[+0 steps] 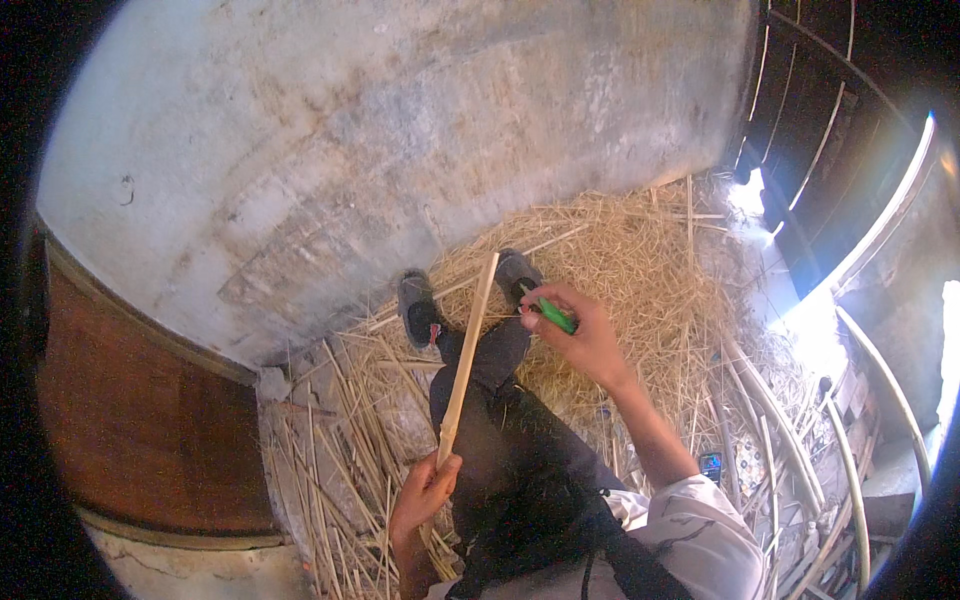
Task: The person strips the nodes and rough surface from a long bamboo stalk using a small utility knife held in the right hand while the left hand rotates the stalk.
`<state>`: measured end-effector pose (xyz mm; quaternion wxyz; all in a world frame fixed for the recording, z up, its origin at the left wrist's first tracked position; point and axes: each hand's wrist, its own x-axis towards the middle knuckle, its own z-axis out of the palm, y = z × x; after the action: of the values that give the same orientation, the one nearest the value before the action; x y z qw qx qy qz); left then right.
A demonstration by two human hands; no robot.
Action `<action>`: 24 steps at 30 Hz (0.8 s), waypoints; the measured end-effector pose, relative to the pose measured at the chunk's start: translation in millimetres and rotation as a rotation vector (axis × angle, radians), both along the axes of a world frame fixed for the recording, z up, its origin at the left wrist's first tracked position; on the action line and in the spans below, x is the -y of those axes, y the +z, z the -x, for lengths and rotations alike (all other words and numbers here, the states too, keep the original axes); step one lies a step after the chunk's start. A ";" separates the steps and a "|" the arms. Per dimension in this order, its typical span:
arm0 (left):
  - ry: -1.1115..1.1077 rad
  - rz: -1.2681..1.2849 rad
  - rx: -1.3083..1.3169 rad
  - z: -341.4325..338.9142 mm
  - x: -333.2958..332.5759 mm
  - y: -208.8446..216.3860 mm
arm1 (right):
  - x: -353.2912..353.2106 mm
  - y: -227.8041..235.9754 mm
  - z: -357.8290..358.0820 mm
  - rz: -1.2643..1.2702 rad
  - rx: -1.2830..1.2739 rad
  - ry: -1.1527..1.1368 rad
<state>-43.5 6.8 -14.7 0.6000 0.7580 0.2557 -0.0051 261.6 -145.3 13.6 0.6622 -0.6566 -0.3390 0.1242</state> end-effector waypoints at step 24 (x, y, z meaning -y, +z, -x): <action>-0.205 0.399 -0.015 -4.8 6.2 -1.6 | -9.5 9.7 33.2 -0.180 0.013 -0.069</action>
<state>-38.8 0.5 -16.2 0.7325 0.6462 0.1758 -0.1222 228.4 -135.8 23.3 0.7202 -0.6066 -0.3302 0.0660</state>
